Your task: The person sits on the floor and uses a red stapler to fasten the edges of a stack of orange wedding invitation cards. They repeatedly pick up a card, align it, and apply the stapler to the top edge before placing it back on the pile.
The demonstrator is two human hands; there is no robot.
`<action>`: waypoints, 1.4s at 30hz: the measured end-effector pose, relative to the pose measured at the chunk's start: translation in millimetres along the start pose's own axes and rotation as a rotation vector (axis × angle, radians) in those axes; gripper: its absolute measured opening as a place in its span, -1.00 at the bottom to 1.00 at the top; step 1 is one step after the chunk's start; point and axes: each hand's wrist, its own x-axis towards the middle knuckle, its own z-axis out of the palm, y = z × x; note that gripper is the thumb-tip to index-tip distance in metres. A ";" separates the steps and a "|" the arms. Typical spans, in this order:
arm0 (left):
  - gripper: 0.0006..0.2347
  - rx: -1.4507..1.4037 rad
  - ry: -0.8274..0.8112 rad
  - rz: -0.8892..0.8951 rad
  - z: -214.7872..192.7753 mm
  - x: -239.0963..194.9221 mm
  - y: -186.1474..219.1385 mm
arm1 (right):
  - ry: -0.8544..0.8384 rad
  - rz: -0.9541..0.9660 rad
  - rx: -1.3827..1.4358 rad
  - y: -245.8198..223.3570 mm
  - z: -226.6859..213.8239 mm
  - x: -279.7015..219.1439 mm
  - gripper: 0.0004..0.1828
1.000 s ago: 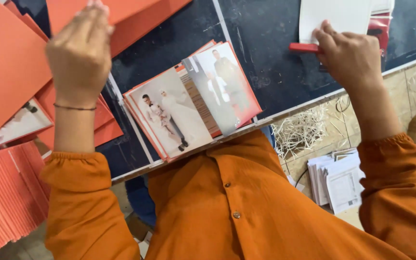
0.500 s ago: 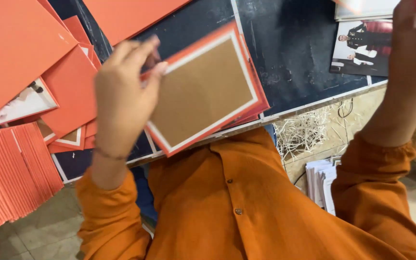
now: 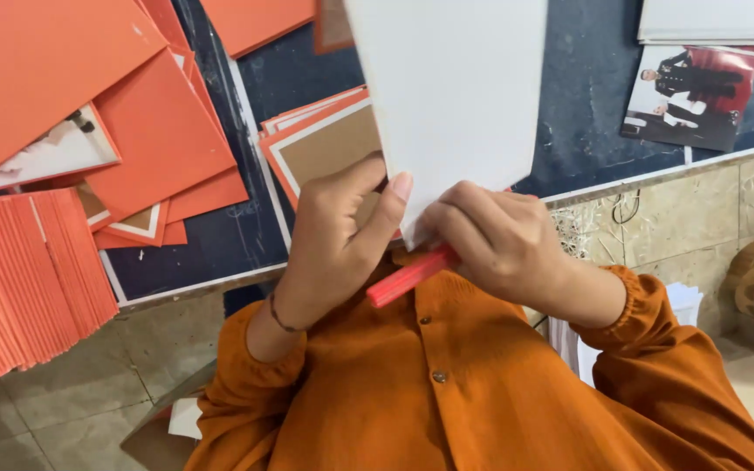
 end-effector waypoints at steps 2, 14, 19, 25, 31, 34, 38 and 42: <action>-0.64 -0.049 0.013 0.014 0.3 -3.2 -3.4 | 0.001 -0.030 0.034 -5.6 6.1 3.8 -0.74; -0.84 -0.541 0.196 -0.126 51.7 -56.3 -91.9 | 0.112 0.175 0.892 -9.9 38.6 23.9 -0.68; -0.85 -0.682 0.308 -0.224 49.8 -57.6 -73.6 | 0.308 0.606 1.305 -13.5 40.1 -8.1 -0.84; -0.79 -0.279 0.574 -0.293 -29.9 -61.6 -69.3 | 0.569 0.649 1.318 74.4 -30.9 -75.8 -0.77; -0.75 -0.194 0.808 -0.128 -86.5 -59.9 -74.9 | 0.964 1.099 0.987 147.1 -67.2 -216.7 -0.59; -0.79 -0.281 0.902 0.069 -111.8 -59.6 -86.4 | 1.134 1.159 0.887 165.3 -71.3 -306.2 -0.65; -0.82 -0.454 0.899 0.418 -136.2 -54.7 -95.1 | 1.024 1.295 0.825 202.5 -67.7 -453.1 -0.58; -0.79 -0.577 0.758 0.423 -121.9 -43.0 -93.8 | 0.306 1.910 -0.096 160.6 -62.9 -367.5 -0.04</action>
